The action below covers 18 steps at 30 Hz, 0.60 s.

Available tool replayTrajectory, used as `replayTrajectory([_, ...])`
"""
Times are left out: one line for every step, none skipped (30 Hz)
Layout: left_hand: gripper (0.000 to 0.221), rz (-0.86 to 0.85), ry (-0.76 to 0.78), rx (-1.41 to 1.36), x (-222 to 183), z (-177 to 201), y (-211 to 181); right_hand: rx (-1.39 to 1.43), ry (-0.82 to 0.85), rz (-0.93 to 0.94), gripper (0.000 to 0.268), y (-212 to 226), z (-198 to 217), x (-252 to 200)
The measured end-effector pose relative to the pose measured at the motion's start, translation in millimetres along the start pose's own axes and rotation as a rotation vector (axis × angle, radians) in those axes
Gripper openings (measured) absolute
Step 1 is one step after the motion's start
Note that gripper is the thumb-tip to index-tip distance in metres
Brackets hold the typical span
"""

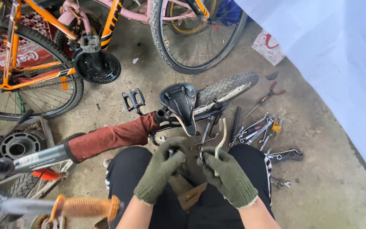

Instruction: Repairing a bicycle by adjusting the seat post component with a small tool

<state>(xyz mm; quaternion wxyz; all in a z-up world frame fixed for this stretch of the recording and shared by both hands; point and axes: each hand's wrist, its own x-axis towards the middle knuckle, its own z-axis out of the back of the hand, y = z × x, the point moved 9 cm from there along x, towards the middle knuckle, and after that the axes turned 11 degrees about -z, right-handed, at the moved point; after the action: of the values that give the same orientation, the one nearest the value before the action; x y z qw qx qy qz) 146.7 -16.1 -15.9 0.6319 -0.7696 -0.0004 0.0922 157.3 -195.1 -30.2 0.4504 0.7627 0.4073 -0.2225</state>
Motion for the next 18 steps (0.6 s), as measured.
replayTrajectory([0.048, -0.064, 0.058, 0.073, -2, -6, 2, 0.008, -0.012, 0.032, 0.029, 3, -4, -4])
replayTrajectory([0.056, -0.128, 0.113, 0.145, -5, -11, 5, 0.014, -0.024, 0.063, 0.021, 5, -7, -7])
replayTrajectory([0.056, -0.128, 0.111, 0.144, -10, -14, 4, 0.012, -0.024, 0.062, 0.021, -1, -7, -4])
replayTrajectory([0.064, -0.128, 0.166, 0.098, -14, -22, 3, 0.025, -0.046, 0.062, 0.022, -5, -5, 0])
replayTrajectory([0.073, -0.128, 0.221, 0.053, -18, -30, 1, 0.037, -0.068, 0.063, 0.023, -9, -3, 4])
replayTrajectory([0.073, -0.124, 0.217, 0.052, -21, -32, -3, 0.037, -0.069, 0.057, 0.023, -12, -5, 2])
replayTrajectory([0.068, -0.098, 0.195, 0.097, -23, -31, -5, 0.003, -0.067, 0.073, 0.024, -14, -9, 0])
replayTrajectory([0.064, -0.079, 0.172, 0.144, -22, -29, -9, -0.032, -0.060, 0.094, 0.025, -13, -14, -1])
replayTrajectory([0.064, -0.081, 0.168, 0.145, -23, -26, -5, -0.034, -0.056, 0.093, 0.025, -15, -15, -1])
replayTrajectory([0.061, -0.102, 0.162, 0.096, -24, -23, -4, -0.019, -0.035, 0.110, 0.023, -16, -18, -1])
replayTrajectory([0.058, -0.124, 0.156, 0.048, -24, -19, -3, -0.005, -0.014, 0.126, 0.022, -16, -20, -1])
replayTrajectory([0.058, -0.124, 0.157, 0.047, -24, -17, 0, -0.005, -0.015, 0.127, 0.022, -16, -22, -2])
replayTrajectory([0.062, -0.133, 0.153, 0.049, -24, -14, 3, -0.012, -0.027, 0.114, 0.022, -16, -22, -3])
replayTrajectory([0.066, -0.141, 0.148, 0.051, -25, -11, 6, -0.020, -0.040, 0.099, 0.023, -17, -23, -4])
replayTrajectory([0.066, -0.141, 0.147, 0.049, -25, -10, 11, -0.021, -0.041, 0.098, 0.023, -20, -20, 0])
replayTrajectory([0.061, -0.154, 0.145, 0.043, -25, -7, 15, -0.002, -0.026, 0.105, 0.023, -22, -19, 5])
replayTrajectory([0.056, -0.167, 0.142, 0.038, -24, -4, 19, 0.017, -0.011, 0.112, 0.024, -24, -18, 10])
replayTrajectory([0.056, -0.164, 0.139, 0.036, -25, -4, 22, 0.015, -0.012, 0.108, 0.024, -24, -20, 7])
